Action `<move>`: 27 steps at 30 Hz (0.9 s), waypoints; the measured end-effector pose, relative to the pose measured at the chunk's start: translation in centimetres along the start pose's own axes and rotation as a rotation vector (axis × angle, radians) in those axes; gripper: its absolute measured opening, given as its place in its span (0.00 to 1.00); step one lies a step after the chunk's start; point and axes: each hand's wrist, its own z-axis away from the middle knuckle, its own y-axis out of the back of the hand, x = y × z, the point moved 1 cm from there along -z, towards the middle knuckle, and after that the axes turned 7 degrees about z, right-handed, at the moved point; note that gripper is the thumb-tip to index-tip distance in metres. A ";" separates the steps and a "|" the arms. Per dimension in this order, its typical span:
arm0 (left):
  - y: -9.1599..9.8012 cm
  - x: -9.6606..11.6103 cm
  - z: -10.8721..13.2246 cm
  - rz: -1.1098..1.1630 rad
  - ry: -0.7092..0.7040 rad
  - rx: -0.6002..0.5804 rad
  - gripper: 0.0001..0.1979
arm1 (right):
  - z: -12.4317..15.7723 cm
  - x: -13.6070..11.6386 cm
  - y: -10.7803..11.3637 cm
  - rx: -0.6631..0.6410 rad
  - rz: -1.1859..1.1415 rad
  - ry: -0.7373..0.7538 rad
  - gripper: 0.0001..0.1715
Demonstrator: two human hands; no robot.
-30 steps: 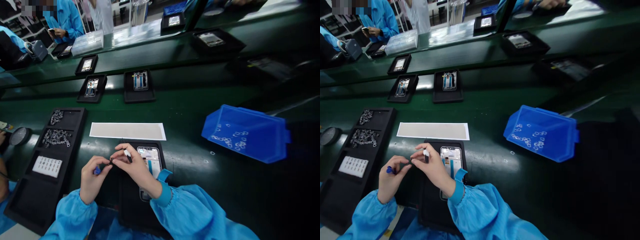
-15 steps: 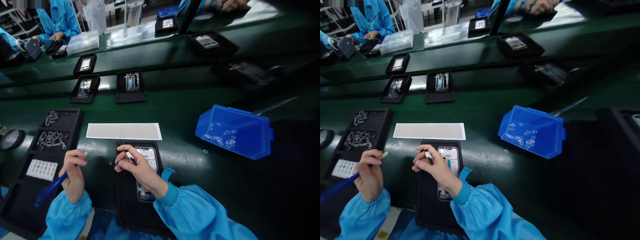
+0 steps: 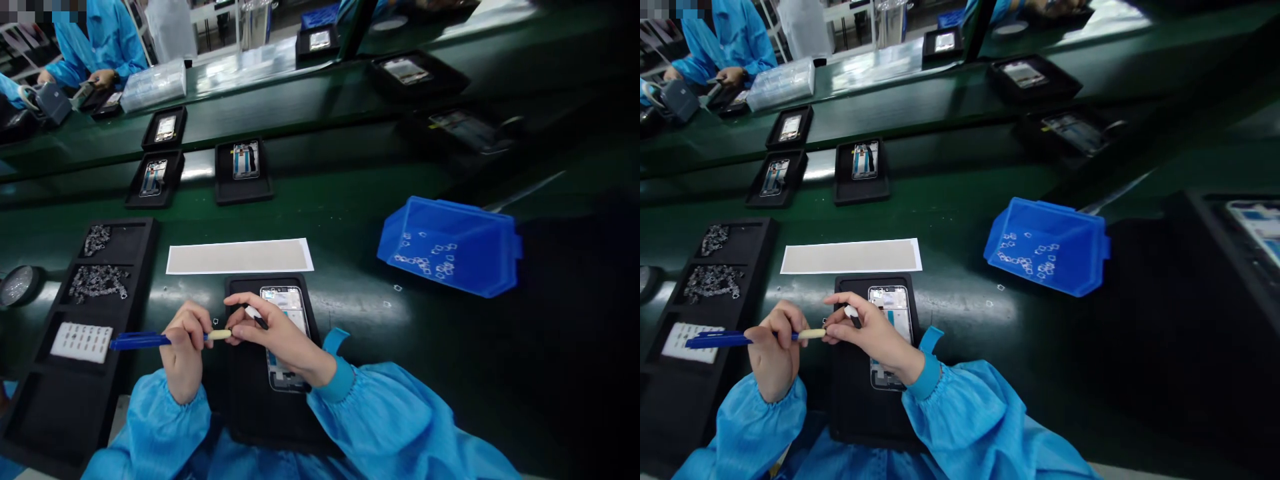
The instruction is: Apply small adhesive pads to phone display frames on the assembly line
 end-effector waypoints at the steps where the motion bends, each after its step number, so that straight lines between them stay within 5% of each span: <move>1: 0.0 0.1 -0.1 0.010 0.003 0.007 0.32 | 0.1 -0.1 0.0 0.020 0.005 0.009 0.25; 8: 0.0 0.7 0.1 -0.079 0.039 -0.124 0.10 | 1.4 -0.7 -0.4 0.284 0.113 0.151 0.21; 14: -0.8 1.0 0.3 -0.270 -0.162 -0.256 0.05 | 1.7 -1.1 -0.4 0.426 0.212 0.280 0.18; 21: -1.6 0.8 0.4 -0.353 -0.241 -0.254 0.01 | 2.5 -1.6 0.5 0.548 0.411 0.387 0.14; 24: -1.9 0.3 0.5 -0.299 -0.148 -0.179 0.03 | 2.8 -1.6 0.3 0.568 0.438 0.417 0.13; 27: -2.4 -0.6 0.0 -0.123 0.099 -0.097 0.10 | 3.3 -2.1 0.9 0.555 0.407 0.432 0.11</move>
